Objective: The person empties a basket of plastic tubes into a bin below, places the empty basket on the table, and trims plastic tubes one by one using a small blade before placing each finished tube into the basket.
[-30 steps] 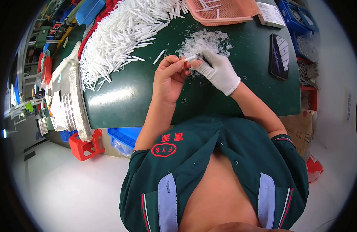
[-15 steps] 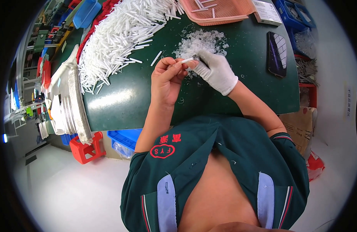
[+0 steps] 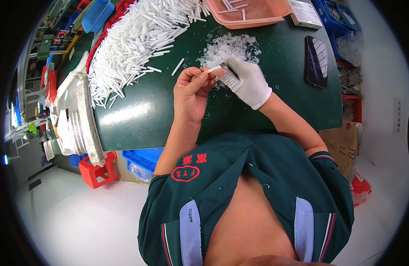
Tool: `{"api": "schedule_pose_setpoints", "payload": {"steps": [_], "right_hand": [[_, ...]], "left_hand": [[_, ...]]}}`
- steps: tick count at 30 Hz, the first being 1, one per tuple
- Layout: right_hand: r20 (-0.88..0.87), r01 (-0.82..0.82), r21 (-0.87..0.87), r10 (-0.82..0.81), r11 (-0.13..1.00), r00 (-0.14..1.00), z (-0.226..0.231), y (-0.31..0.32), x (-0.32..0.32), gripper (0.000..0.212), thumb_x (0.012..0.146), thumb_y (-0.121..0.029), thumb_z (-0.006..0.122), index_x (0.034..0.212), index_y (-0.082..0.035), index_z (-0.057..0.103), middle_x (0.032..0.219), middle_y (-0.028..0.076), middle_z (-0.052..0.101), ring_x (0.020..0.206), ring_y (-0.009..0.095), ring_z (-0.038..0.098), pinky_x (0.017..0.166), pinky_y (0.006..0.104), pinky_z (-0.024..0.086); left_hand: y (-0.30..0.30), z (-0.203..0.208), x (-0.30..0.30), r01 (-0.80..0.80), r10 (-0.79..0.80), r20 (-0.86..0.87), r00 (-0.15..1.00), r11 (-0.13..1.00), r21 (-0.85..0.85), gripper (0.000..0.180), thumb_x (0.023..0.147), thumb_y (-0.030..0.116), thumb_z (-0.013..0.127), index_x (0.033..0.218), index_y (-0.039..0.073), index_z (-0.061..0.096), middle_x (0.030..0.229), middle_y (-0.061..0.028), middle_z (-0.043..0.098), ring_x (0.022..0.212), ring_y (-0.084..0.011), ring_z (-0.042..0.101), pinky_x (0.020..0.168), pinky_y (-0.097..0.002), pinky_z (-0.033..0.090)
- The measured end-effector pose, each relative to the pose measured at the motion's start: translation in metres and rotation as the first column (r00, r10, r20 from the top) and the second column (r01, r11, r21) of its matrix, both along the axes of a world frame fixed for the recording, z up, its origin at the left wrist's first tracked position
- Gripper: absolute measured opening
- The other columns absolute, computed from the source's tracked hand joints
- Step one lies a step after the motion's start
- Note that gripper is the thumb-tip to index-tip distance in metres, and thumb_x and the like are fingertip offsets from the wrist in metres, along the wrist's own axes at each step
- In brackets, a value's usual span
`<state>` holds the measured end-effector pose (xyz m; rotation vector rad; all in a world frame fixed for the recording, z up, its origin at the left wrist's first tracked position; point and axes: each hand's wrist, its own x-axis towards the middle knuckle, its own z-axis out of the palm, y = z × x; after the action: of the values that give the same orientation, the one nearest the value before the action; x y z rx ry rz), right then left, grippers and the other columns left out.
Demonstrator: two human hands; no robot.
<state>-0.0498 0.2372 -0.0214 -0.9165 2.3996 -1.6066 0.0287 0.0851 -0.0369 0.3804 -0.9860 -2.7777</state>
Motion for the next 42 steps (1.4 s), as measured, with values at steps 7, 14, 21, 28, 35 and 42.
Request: {"api": "schedule_pose_setpoints", "payload": {"steps": [7,14,21,28,35,42], "right_hand": [[-0.026,-0.028,0.049,0.029,0.998,0.999,-0.001,0.001,-0.001,0.035,0.089,-0.039,0.060,0.078,-0.005,0.057,0.066,0.017,0.059,0.067,0.038,0.060,0.057,0.0424,0.047],[-0.037,-0.050,0.090,0.054,0.995,0.998,0.000,0.002,-0.001,0.034,0.090,-0.038,0.058,0.078,-0.006,0.057,0.067,0.017,0.059,0.068,0.039,0.060,0.058,0.0439,0.047],[0.011,-0.103,0.079,0.102,0.992,0.995,-0.005,-0.001,-0.002,0.037,0.091,-0.042,0.054,0.083,-0.006,0.060,0.070,0.018,0.061,0.071,0.040,0.060,0.061,0.0445,0.048],[0.145,-0.229,0.227,0.200,0.946,0.969,-0.001,-0.001,-0.005,0.034,0.090,-0.044,0.056,0.097,-0.011,0.064,0.076,0.018,0.063,0.075,0.041,0.061,0.067,0.0457,0.048],[0.168,-0.277,0.387,0.228,0.880,0.959,0.000,-0.002,-0.003,0.041,0.088,-0.046,0.057,0.086,-0.005,0.060,0.077,0.022,0.062,0.077,0.043,0.059,0.069,0.0469,0.048],[0.182,-0.309,0.399,0.256,0.863,0.949,0.002,-0.004,-0.001,0.041,0.088,-0.045,0.058,0.083,-0.004,0.059,0.076,0.025,0.060,0.077,0.044,0.059,0.069,0.0476,0.047]], "left_hand": [[0.001,0.001,0.001,-0.033,0.033,0.040,0.999,0.999,0.013,0.014,0.082,-0.007,0.063,0.088,0.005,0.060,0.094,-0.0123,0.067,0.082,-0.0211,0.065,0.076,-0.0304,0.055],[-0.002,-0.004,0.002,0.011,-0.010,0.010,1.000,1.000,-0.004,0.011,0.086,-0.005,0.060,0.091,0.004,0.062,0.096,-0.0114,0.067,0.085,-0.0199,0.065,0.077,-0.0298,0.055],[-0.003,-0.005,0.001,-0.045,0.045,0.059,0.997,0.999,0.010,0.009,0.084,-0.004,0.062,0.090,0.003,0.061,0.092,-0.0114,0.067,0.082,-0.0201,0.066,0.075,-0.0299,0.055],[-0.004,0.008,-0.006,-0.199,0.225,0.038,0.974,0.920,-0.337,0.011,0.084,-0.004,0.063,0.093,0.001,0.059,0.093,-0.0141,0.067,0.081,-0.0209,0.066,0.072,-0.0295,0.054],[0.000,0.021,-0.039,-0.249,0.225,-0.119,0.967,0.738,-0.628,0.014,0.084,-0.004,0.064,0.096,-0.002,0.056,0.095,-0.0149,0.066,0.082,-0.0189,0.065,0.073,-0.0298,0.055],[-0.007,0.051,-0.136,-0.315,0.078,-0.306,0.949,0.236,-0.919,0.012,0.082,0.005,0.067,0.093,0.001,0.065,0.090,-0.0056,0.067,0.076,-0.0122,0.063,0.070,-0.0246,0.052]]}}
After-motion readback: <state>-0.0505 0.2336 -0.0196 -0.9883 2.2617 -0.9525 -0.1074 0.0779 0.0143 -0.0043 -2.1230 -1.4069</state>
